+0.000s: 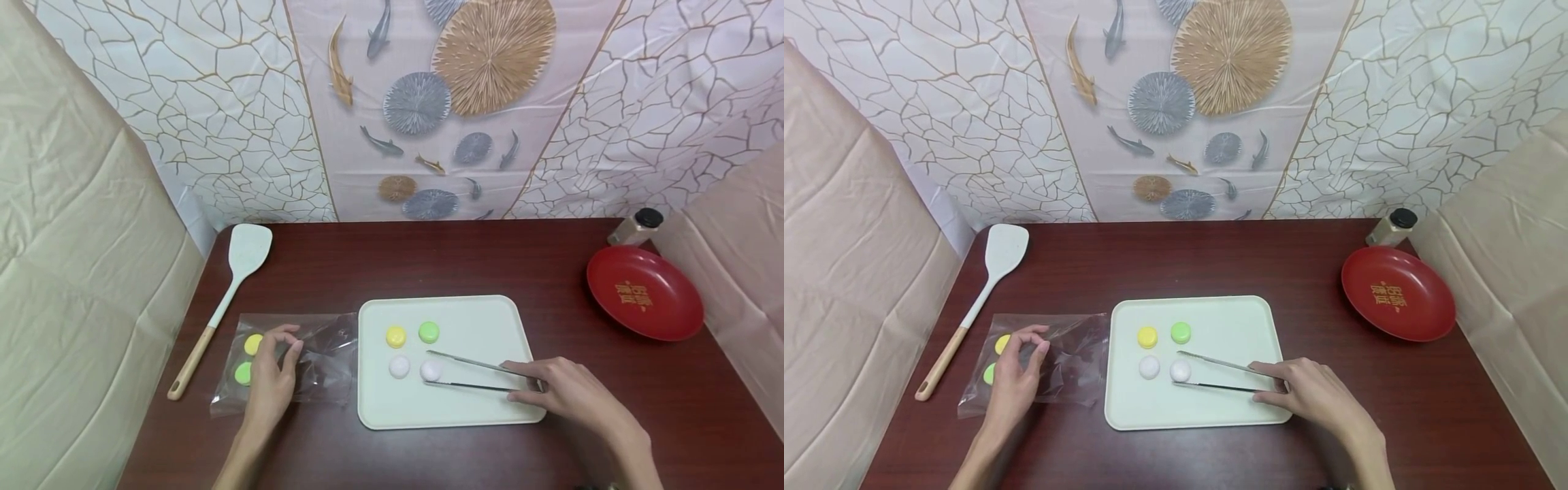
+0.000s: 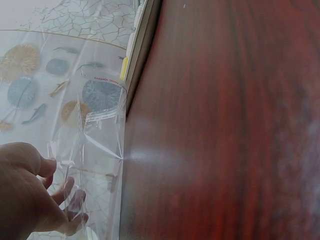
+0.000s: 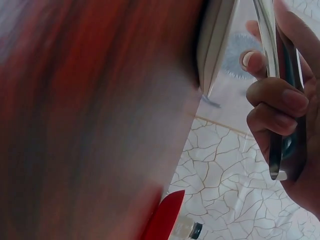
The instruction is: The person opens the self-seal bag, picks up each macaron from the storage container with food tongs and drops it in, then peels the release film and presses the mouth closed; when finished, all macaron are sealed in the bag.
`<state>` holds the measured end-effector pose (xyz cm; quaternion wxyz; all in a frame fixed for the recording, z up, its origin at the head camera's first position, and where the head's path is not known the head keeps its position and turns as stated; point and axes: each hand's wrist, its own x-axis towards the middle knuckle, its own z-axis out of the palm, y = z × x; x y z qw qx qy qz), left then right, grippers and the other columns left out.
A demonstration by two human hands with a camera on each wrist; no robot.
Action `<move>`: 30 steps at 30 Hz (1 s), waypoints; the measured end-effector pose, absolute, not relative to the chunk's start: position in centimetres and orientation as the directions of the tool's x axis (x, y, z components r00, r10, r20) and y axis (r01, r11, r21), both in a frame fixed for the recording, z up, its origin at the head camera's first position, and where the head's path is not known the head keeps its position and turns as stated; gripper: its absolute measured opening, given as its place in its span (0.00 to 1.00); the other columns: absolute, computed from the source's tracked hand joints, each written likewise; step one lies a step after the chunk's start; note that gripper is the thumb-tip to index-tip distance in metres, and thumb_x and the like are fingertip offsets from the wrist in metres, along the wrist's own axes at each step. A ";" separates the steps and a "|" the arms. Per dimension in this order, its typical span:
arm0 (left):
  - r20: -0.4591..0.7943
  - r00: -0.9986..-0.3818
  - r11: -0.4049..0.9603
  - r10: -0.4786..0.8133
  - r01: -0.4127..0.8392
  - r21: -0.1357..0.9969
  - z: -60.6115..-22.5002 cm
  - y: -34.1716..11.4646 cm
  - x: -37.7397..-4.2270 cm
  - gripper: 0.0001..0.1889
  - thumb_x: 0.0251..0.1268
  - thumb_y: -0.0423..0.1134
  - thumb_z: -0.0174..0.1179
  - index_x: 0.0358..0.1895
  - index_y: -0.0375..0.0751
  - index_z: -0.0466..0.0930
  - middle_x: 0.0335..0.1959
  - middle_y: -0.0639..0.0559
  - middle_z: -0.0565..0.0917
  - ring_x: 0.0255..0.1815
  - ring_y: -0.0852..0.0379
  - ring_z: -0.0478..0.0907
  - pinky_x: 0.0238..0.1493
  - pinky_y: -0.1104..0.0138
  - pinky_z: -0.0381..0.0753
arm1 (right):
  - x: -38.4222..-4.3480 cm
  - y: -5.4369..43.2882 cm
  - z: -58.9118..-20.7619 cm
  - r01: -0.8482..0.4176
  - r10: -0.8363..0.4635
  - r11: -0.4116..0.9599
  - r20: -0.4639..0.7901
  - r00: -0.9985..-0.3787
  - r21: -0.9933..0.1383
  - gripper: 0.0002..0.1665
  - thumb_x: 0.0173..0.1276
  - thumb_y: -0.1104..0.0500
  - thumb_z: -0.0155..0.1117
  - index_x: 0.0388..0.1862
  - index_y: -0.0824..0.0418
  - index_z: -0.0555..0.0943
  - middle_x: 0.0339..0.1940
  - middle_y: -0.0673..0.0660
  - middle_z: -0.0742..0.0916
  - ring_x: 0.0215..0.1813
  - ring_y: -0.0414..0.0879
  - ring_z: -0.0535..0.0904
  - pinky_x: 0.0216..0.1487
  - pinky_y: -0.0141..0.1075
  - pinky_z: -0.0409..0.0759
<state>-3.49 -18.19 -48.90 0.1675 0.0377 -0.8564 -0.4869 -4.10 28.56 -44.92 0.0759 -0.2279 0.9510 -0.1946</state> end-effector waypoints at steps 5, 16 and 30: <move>0.240 -0.943 0.520 -0.232 0.089 0.850 -48.8 -18.2 -3.4 0.04 0.80 0.26 0.62 0.45 0.31 0.76 0.61 0.34 0.86 0.70 0.33 0.79 0.72 0.44 0.70 | -3.9 29.4 -45.2 -0.412 -0.473 0.812 -0.053 -0.879 -0.414 0.26 0.66 0.42 0.83 0.61 0.47 0.93 0.39 0.39 0.93 0.35 0.30 0.75 0.37 0.35 0.78; 0.249 -0.943 0.515 -0.221 0.104 0.851 -48.8 -18.3 -3.3 0.04 0.80 0.25 0.62 0.45 0.31 0.76 0.61 0.34 0.86 0.70 0.32 0.79 0.71 0.44 0.70 | -4.1 29.9 -45.4 -0.473 -0.526 0.772 -0.009 -0.851 -0.424 0.25 0.69 0.43 0.82 0.61 0.50 0.93 0.47 0.46 0.96 0.35 0.26 0.77 0.36 0.35 0.80; 0.295 -0.932 0.528 -0.209 0.146 0.837 -48.9 -18.6 -3.4 0.04 0.78 0.24 0.62 0.44 0.31 0.77 0.59 0.34 0.87 0.67 0.32 0.80 0.71 0.68 0.68 | -5.4 27.4 -44.4 -0.457 -0.537 0.741 -0.026 -0.843 -0.491 0.26 0.71 0.43 0.80 0.64 0.52 0.91 0.28 0.31 0.85 0.28 0.27 0.69 0.32 0.30 0.71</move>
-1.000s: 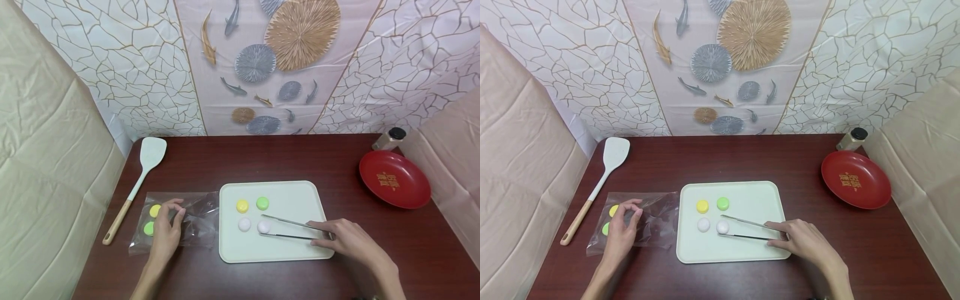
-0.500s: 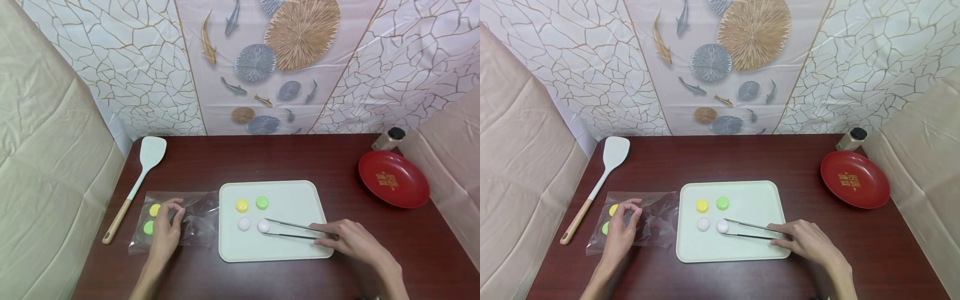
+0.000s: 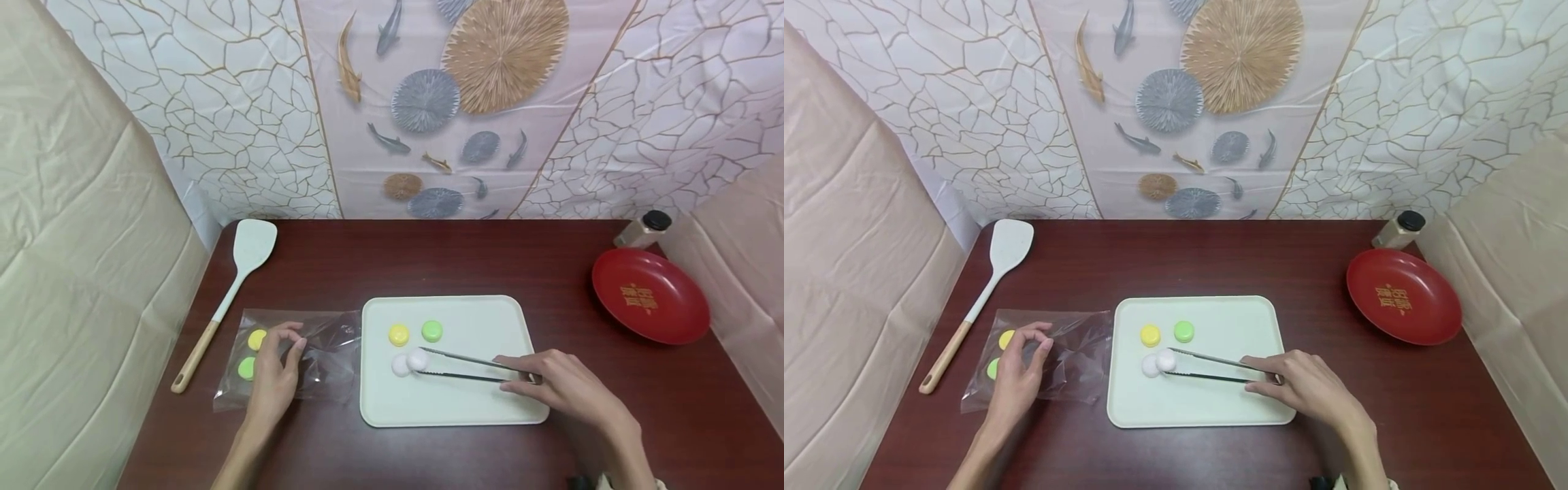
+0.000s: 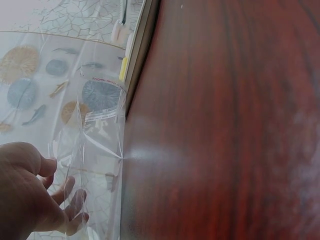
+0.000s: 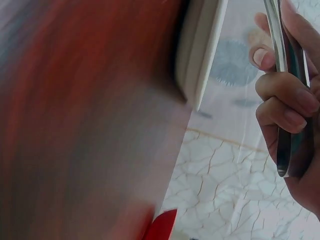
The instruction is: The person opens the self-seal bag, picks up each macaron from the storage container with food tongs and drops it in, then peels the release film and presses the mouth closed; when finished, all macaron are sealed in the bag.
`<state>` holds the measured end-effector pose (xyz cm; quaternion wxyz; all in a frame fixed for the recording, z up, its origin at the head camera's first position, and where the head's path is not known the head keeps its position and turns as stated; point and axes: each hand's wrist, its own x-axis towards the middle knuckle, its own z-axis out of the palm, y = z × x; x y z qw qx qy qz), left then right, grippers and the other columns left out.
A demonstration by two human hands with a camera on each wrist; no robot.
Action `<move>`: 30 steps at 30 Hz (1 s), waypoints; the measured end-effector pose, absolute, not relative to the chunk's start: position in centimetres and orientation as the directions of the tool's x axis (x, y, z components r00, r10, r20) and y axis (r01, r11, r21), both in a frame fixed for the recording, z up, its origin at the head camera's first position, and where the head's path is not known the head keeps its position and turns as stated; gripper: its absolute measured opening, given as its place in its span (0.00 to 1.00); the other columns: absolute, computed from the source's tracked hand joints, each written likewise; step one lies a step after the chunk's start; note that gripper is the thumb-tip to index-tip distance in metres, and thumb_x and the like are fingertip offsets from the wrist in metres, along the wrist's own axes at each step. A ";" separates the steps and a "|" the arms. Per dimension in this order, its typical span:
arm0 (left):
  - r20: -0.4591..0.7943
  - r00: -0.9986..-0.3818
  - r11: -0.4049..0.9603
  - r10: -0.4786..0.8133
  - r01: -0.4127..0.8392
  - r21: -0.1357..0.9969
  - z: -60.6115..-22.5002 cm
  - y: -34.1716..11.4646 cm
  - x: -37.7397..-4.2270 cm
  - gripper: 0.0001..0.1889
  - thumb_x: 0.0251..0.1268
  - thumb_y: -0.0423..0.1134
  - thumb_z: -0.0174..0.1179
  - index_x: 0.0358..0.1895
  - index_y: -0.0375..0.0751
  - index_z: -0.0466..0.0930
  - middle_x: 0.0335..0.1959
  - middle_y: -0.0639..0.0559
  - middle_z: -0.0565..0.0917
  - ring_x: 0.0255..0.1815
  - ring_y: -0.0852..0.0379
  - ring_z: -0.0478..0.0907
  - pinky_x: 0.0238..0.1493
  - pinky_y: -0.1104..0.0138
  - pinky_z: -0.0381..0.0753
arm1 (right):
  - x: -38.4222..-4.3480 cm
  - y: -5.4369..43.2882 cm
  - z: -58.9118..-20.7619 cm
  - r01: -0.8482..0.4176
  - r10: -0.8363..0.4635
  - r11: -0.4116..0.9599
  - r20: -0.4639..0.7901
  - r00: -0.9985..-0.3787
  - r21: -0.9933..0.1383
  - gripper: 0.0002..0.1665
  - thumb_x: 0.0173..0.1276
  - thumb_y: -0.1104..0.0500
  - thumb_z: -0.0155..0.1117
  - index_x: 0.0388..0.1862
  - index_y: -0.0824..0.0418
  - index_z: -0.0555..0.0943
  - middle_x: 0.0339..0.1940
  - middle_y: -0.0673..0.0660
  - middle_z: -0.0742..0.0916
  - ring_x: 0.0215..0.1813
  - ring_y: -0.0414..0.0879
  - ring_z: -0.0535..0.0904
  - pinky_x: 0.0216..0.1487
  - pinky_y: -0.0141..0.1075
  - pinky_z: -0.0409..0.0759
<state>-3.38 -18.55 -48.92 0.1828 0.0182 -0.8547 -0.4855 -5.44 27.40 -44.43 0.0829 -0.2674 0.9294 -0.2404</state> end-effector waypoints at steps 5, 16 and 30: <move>0.292 -0.934 0.531 -0.206 0.144 0.835 -48.8 -18.5 -3.5 0.04 0.78 0.24 0.62 0.44 0.31 0.77 0.59 0.34 0.87 0.68 0.32 0.80 0.72 0.66 0.69 | -5.9 25.1 -44.3 -0.523 -0.590 0.676 0.044 -0.806 -0.519 0.25 0.70 0.47 0.81 0.62 0.53 0.92 0.27 0.31 0.79 0.29 0.26 0.68 0.31 0.29 0.69; 0.289 -0.934 0.532 -0.209 0.140 0.835 -49.0 -18.6 -3.3 0.04 0.79 0.24 0.62 0.44 0.32 0.76 0.60 0.34 0.87 0.68 0.32 0.80 0.72 0.67 0.68 | -6.9 18.7 -44.3 -0.561 -0.614 0.679 0.054 -0.788 -0.473 0.23 0.73 0.45 0.78 0.62 0.52 0.92 0.20 0.35 0.71 0.26 0.29 0.62 0.28 0.28 0.63; 0.279 -0.934 0.537 -0.222 0.122 0.835 -49.0 -18.6 -3.1 0.04 0.78 0.25 0.63 0.44 0.33 0.77 0.61 0.35 0.86 0.69 0.33 0.79 0.71 0.67 0.68 | -7.1 13.8 -44.5 -0.645 -0.652 0.675 0.121 -0.749 -0.359 0.19 0.71 0.46 0.79 0.57 0.50 0.92 0.24 0.42 0.85 0.26 0.33 0.68 0.24 0.31 0.66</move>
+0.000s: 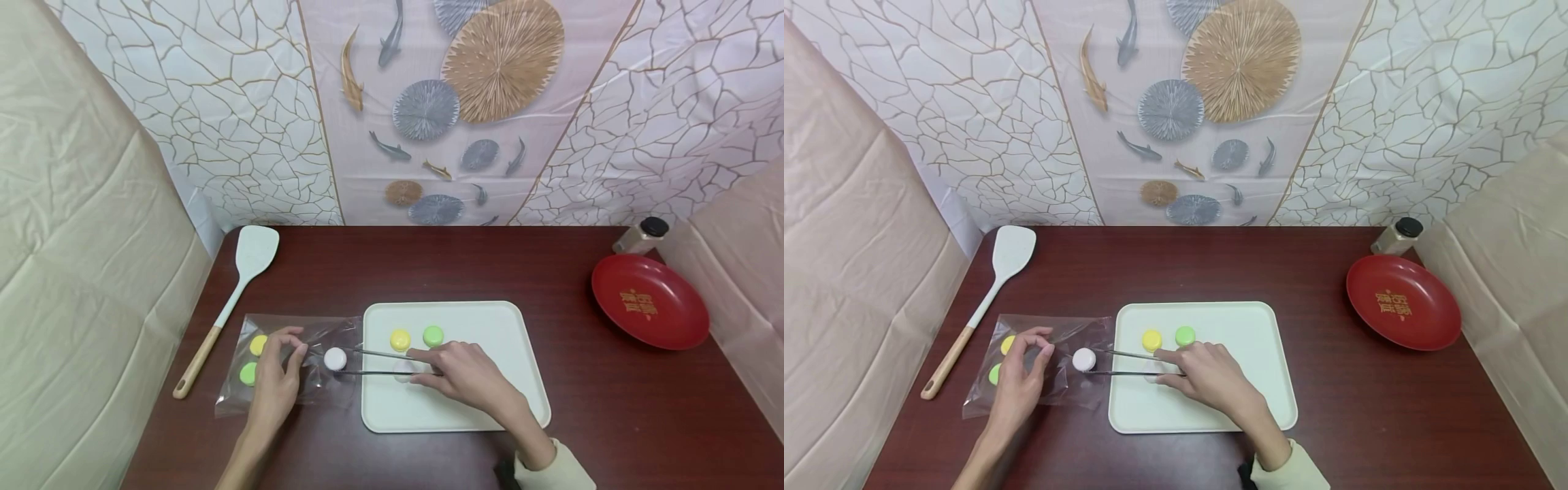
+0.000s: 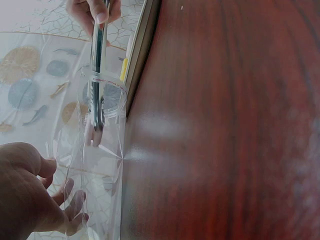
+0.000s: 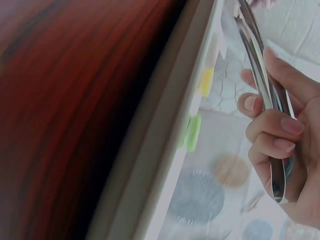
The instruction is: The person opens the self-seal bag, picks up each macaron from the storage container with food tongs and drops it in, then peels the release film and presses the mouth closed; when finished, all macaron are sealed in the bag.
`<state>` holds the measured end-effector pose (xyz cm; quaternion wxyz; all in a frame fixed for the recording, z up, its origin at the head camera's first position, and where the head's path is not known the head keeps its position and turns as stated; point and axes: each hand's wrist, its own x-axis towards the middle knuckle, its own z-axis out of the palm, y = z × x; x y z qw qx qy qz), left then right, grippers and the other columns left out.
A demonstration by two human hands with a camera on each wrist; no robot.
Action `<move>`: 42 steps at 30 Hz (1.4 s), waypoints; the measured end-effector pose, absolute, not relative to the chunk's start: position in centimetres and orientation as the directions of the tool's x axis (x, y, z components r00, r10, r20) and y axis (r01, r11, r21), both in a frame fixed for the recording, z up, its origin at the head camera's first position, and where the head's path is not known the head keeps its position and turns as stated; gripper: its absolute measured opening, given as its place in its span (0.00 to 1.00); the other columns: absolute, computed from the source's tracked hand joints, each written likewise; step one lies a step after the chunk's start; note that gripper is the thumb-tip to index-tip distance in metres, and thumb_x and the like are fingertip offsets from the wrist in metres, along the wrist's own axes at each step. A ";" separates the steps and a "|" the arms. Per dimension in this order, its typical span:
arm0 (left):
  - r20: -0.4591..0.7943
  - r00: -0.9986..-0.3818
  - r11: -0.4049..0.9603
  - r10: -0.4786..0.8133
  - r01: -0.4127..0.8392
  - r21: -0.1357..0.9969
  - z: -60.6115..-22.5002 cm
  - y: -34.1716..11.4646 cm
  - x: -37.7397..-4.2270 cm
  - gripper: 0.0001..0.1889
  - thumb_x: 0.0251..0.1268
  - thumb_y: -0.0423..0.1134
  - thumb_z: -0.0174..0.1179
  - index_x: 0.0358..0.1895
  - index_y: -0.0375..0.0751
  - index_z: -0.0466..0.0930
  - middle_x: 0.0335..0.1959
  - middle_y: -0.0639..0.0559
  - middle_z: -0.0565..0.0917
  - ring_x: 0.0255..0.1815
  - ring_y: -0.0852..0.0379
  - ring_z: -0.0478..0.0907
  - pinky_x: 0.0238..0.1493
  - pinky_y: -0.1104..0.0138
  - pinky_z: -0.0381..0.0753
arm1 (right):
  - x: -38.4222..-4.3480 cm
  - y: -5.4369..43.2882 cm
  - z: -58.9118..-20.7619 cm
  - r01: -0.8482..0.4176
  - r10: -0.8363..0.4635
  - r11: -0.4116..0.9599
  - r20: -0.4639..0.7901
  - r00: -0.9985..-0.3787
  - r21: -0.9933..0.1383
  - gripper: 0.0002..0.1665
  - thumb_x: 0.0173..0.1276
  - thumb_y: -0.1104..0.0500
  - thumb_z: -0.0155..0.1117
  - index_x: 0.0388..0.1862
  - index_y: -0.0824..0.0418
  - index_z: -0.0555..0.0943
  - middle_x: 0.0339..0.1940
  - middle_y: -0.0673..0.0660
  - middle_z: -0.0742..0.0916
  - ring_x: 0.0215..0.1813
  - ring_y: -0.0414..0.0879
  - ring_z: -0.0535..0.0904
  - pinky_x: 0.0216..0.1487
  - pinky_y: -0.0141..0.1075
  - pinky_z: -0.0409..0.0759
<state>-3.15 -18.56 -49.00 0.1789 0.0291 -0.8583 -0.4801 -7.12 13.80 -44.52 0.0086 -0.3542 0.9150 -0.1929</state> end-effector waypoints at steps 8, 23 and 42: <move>0.317 -0.925 0.533 -0.209 0.164 0.830 -49.0 -18.6 -3.2 0.04 0.78 0.25 0.63 0.43 0.33 0.77 0.60 0.35 0.86 0.68 0.33 0.80 0.69 0.76 0.65 | -6.9 10.4 -44.5 -0.698 -0.696 0.651 0.132 -0.706 -0.299 0.17 0.73 0.45 0.77 0.55 0.49 0.89 0.25 0.45 0.88 0.22 0.35 0.70 0.19 0.32 0.66; 0.364 -0.911 0.535 -0.196 0.212 0.818 -49.2 -18.6 -3.3 0.05 0.77 0.23 0.63 0.42 0.31 0.76 0.60 0.32 0.85 0.65 0.31 0.80 0.67 0.77 0.65 | -7.7 5.0 -45.1 -0.669 -0.701 0.650 0.056 -0.711 -0.361 0.21 0.74 0.46 0.77 0.62 0.52 0.91 0.26 0.50 0.91 0.21 0.38 0.76 0.18 0.34 0.67; 0.292 -0.934 0.548 -0.208 0.136 0.826 -49.0 -18.3 -3.1 0.04 0.79 0.26 0.63 0.43 0.33 0.76 0.63 0.33 0.83 0.68 0.32 0.79 0.66 0.62 0.70 | -8.4 4.7 -46.7 -0.676 -0.733 0.607 0.035 -0.680 -0.418 0.23 0.75 0.43 0.76 0.63 0.50 0.91 0.22 0.47 0.87 0.23 0.36 0.73 0.20 0.36 0.72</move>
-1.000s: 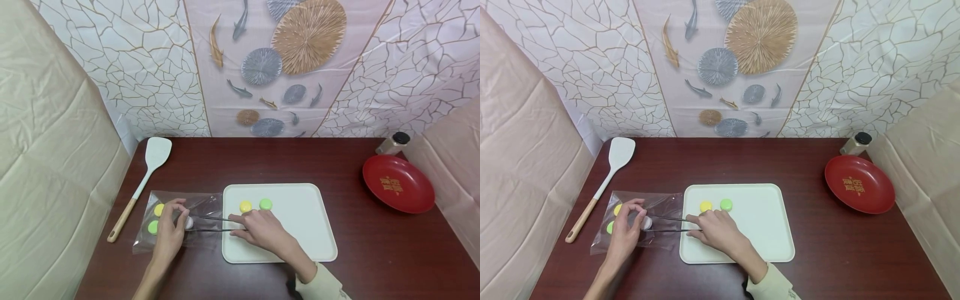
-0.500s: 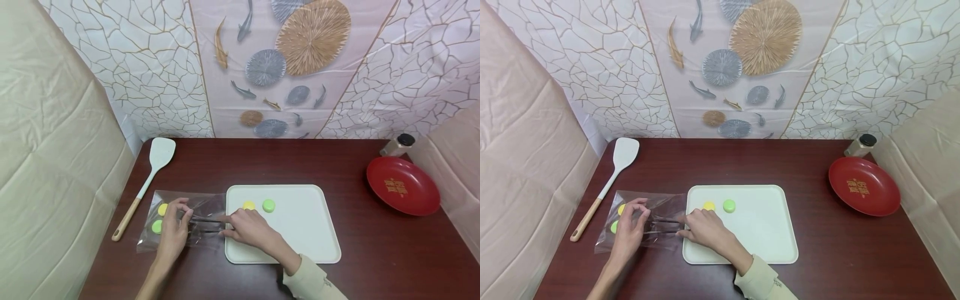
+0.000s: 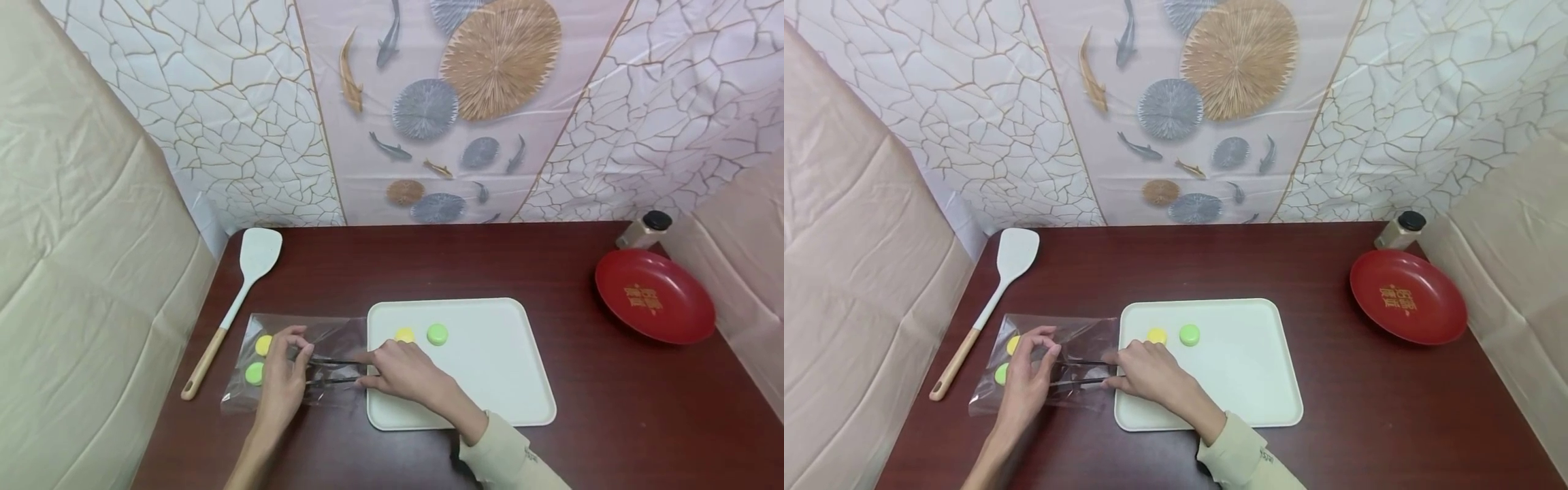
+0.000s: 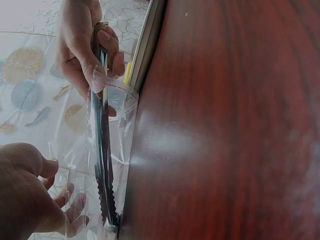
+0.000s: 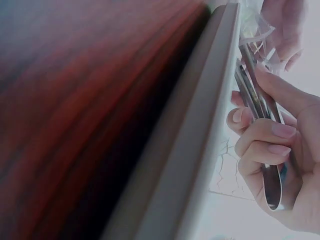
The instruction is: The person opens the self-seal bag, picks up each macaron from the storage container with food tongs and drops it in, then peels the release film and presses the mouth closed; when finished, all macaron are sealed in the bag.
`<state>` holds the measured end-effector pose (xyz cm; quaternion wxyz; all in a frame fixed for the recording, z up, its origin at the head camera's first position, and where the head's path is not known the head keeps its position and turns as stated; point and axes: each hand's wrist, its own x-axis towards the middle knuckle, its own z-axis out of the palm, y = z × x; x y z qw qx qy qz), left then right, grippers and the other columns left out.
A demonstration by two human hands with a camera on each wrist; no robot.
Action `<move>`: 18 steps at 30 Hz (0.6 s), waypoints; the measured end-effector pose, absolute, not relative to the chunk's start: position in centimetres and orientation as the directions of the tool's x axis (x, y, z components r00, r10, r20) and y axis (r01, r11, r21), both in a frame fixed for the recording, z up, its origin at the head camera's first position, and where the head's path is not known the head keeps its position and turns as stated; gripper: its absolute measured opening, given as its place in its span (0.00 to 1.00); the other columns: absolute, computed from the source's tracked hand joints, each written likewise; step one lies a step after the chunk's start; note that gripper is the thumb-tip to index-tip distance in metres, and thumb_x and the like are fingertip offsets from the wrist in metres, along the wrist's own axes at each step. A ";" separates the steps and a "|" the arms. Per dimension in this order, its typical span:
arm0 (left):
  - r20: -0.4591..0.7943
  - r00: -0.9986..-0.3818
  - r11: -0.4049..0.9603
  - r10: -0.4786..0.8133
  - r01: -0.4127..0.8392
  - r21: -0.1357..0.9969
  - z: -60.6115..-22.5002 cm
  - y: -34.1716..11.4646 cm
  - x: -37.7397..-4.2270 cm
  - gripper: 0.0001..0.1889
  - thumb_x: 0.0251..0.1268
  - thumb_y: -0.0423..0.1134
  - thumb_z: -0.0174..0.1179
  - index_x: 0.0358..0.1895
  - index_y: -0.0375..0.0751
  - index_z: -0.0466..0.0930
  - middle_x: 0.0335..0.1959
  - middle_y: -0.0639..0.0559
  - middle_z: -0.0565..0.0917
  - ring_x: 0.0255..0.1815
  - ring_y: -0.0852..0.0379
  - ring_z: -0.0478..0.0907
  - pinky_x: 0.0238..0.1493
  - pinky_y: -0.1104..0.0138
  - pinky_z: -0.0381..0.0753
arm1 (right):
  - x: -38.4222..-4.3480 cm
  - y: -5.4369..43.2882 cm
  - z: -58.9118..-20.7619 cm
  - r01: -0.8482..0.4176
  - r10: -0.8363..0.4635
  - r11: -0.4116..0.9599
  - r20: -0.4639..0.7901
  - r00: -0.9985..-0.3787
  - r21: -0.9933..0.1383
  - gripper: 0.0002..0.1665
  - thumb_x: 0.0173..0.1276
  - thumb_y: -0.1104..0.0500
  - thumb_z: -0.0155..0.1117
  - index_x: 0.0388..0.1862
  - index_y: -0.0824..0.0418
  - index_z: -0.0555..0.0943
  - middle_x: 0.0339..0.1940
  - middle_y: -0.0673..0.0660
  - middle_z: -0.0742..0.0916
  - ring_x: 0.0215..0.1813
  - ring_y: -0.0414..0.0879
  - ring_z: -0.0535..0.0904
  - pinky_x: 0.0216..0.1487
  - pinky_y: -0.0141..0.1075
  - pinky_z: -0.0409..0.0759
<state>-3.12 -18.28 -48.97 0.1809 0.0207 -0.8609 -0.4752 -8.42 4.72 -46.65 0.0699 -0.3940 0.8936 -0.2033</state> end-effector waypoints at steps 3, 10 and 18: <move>0.266 -0.942 0.549 -0.207 0.113 0.828 -48.9 -18.2 -3.1 0.04 0.80 0.26 0.62 0.44 0.33 0.76 0.64 0.34 0.83 0.69 0.33 0.78 0.64 0.60 0.71 | -8.8 5.6 -47.7 -0.674 -0.732 0.597 0.048 -0.679 -0.435 0.25 0.76 0.39 0.74 0.64 0.49 0.91 0.22 0.47 0.87 0.24 0.36 0.72 0.21 0.37 0.71; 0.284 -0.934 0.543 -0.215 0.128 0.830 -49.2 -18.3 -3.0 0.04 0.79 0.26 0.62 0.43 0.32 0.77 0.63 0.33 0.83 0.67 0.33 0.78 0.57 0.66 0.69 | -8.1 9.1 -45.7 -0.616 -0.686 0.630 0.033 -0.727 -0.474 0.25 0.73 0.39 0.76 0.61 0.51 0.92 0.21 0.45 0.83 0.24 0.35 0.68 0.22 0.36 0.69; 0.251 -0.943 0.521 -0.219 0.104 0.847 -49.0 -18.3 -3.1 0.04 0.80 0.26 0.62 0.43 0.32 0.77 0.64 0.34 0.83 0.70 0.33 0.77 0.70 0.57 0.70 | -6.7 15.3 -42.0 -0.509 -0.553 0.734 0.039 -0.832 -0.449 0.24 0.70 0.43 0.80 0.61 0.48 0.92 0.20 0.36 0.74 0.26 0.31 0.65 0.26 0.30 0.67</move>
